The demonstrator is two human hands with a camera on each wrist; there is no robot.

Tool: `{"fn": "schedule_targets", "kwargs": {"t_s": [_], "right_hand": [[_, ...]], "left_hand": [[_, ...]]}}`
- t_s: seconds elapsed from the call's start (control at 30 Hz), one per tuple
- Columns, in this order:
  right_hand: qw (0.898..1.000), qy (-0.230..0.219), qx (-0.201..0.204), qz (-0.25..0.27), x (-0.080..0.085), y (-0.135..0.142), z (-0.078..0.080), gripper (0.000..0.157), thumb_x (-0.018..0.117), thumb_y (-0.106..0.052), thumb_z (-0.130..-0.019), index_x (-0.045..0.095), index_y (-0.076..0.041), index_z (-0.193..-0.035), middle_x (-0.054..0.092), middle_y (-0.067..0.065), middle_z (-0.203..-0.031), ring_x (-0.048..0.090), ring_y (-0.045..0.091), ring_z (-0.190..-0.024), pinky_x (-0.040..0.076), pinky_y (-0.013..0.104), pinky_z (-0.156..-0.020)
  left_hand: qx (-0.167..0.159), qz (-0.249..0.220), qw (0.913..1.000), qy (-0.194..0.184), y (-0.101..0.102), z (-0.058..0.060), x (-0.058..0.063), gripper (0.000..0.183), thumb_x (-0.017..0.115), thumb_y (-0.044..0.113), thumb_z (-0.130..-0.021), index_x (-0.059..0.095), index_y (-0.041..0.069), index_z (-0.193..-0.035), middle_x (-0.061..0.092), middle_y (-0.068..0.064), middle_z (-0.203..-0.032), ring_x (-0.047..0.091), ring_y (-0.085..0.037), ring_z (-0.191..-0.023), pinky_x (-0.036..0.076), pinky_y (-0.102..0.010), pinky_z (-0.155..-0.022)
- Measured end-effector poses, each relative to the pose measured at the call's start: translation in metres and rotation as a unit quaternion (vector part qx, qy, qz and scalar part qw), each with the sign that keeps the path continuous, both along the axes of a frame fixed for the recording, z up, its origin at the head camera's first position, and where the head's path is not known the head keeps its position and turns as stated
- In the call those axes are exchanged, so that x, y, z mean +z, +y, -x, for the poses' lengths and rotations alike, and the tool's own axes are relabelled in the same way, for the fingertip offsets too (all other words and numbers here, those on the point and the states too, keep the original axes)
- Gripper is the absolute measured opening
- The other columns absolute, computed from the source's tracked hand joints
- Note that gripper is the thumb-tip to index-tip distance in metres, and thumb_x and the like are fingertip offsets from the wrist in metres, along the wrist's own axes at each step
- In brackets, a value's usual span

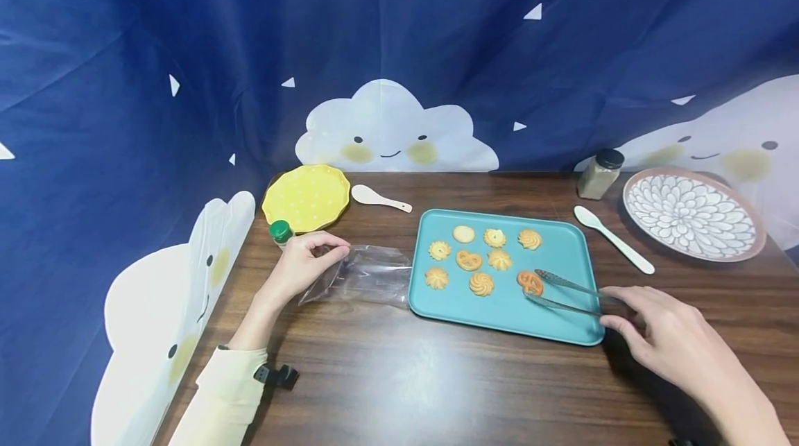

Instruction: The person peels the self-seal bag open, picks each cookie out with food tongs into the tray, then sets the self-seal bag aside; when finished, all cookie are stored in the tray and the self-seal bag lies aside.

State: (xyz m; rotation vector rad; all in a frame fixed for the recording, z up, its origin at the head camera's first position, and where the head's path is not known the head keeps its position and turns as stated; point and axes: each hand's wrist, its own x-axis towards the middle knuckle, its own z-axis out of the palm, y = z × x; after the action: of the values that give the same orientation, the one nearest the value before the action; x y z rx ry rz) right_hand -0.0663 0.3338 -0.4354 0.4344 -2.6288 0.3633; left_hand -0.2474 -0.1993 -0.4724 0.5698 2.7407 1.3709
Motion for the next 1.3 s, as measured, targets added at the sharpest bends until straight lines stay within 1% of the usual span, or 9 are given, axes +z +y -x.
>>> {"fn": "schedule_targets", "kwargs": {"t_s": [0.2, 0.3, 0.4, 0.5, 0.6, 0.67, 0.83, 1.0, 1.3], "right_hand": [[0.999, 0.011, -0.024, 0.036, 0.009, 0.014, -0.009, 0.044, 0.090, -0.017, -0.069, 0.074, -0.012, -0.109, 0.069, -0.003, -0.078, 0.046, -0.016, -0.066, 0.039, 0.018, -0.058], [0.993, 0.019, -0.096, 0.061, 0.014, 0.030, -0.014, 0.034, 0.084, -0.021, -0.078, 0.073, -0.007, -0.107, 0.066, 0.005, -0.068, 0.034, -0.023, -0.061, 0.033, 0.021, -0.051], [0.979, -0.002, -0.183, 0.089, 0.014, 0.043, -0.018, 0.028, 0.074, -0.022, -0.089, 0.070, 0.002, -0.104, 0.065, 0.019, -0.065, 0.026, -0.022, -0.055, 0.025, 0.022, -0.045], [0.966, -0.042, -0.241, 0.086, 0.010, 0.048, -0.018, 0.030, 0.069, -0.023, -0.093, 0.067, 0.006, -0.102, 0.066, 0.032, -0.072, 0.051, 0.008, -0.045, 0.029, 0.030, -0.044], [0.958, -0.077, -0.269, 0.062, 0.003, 0.049, -0.018, 0.034, 0.071, -0.029, -0.092, 0.067, 0.003, -0.103, 0.068, 0.032, -0.076, 0.058, 0.049, -0.055, 0.031, 0.044, -0.046], [0.952, -0.109, -0.283, 0.052, -0.001, 0.048, -0.018, 0.039, 0.073, -0.035, -0.090, 0.068, 0.001, -0.105, 0.069, 0.032, -0.078, 0.056, 0.061, -0.065, 0.031, 0.050, -0.048], [0.924, -0.228, -0.308, 0.025, -0.003, 0.051, -0.018, 0.061, 0.072, -0.057, -0.087, 0.067, 0.000, -0.109, 0.071, 0.032, -0.092, 0.059, 0.061, -0.075, 0.038, 0.054, -0.058], [0.901, -0.318, -0.293, -0.005, -0.008, 0.054, -0.017, 0.076, 0.069, -0.067, -0.084, 0.065, 0.005, -0.108, 0.070, 0.033, -0.097, 0.059, 0.060, -0.080, 0.042, 0.058, -0.064], [0.880, -0.372, -0.294, -0.002, -0.011, 0.056, -0.012, 0.090, 0.065, -0.078, -0.080, 0.063, 0.005, -0.115, 0.072, 0.027, -0.098, 0.059, 0.061, -0.085, 0.042, 0.056, -0.066]], "left_hand": [[-0.001, -0.006, 1.0000, -0.004, -0.001, 0.000, -0.001, 0.022, 0.075, 0.045, -0.090, 0.078, 0.028, -0.102, 0.076, 0.013, -0.091, 0.060, -0.024, -0.076, 0.047, -0.023, -0.064], [-0.002, -0.006, 1.0000, -0.004, 0.000, -0.001, 0.000, 0.020, 0.075, 0.045, -0.090, 0.078, 0.029, -0.102, 0.076, 0.013, -0.091, 0.060, -0.024, -0.076, 0.047, -0.023, -0.064], [-0.003, -0.003, 1.0000, -0.003, -0.001, 0.000, 0.000, 0.020, 0.074, 0.046, -0.091, 0.078, 0.029, -0.102, 0.075, 0.014, -0.091, 0.060, -0.022, -0.076, 0.047, -0.023, -0.065], [-0.002, 0.002, 1.0000, 0.001, -0.002, 0.001, 0.000, 0.021, 0.073, 0.045, -0.092, 0.078, 0.028, -0.103, 0.075, 0.014, -0.092, 0.059, -0.019, -0.075, 0.047, -0.024, -0.064], [-0.003, 0.014, 0.9998, 0.011, -0.003, 0.001, 0.001, 0.020, 0.073, 0.043, -0.093, 0.078, 0.027, -0.103, 0.076, 0.014, -0.092, 0.061, -0.015, -0.075, 0.049, -0.023, -0.065], [-0.007, 0.024, 0.9994, 0.023, -0.003, 0.001, 0.004, 0.019, 0.073, 0.041, -0.093, 0.078, 0.026, -0.103, 0.076, 0.015, -0.092, 0.063, -0.013, -0.076, 0.050, -0.022, -0.067], [-0.015, 0.046, 0.9979, 0.044, 0.000, -0.001, 0.008, 0.018, 0.074, 0.038, -0.093, 0.079, 0.024, -0.102, 0.076, 0.016, -0.092, 0.066, -0.011, -0.079, 0.052, -0.022, -0.070], [-0.010, 0.051, 0.9979, 0.039, 0.000, 0.001, 0.009, 0.017, 0.073, 0.040, -0.093, 0.078, 0.027, -0.102, 0.075, 0.018, -0.092, 0.065, -0.008, -0.080, 0.052, -0.022, -0.071], [-0.006, 0.053, 0.9979, 0.036, -0.002, 0.001, 0.009, 0.017, 0.074, 0.039, -0.093, 0.079, 0.026, -0.103, 0.075, 0.017, -0.091, 0.061, -0.010, -0.076, 0.050, -0.022, -0.067]]}}
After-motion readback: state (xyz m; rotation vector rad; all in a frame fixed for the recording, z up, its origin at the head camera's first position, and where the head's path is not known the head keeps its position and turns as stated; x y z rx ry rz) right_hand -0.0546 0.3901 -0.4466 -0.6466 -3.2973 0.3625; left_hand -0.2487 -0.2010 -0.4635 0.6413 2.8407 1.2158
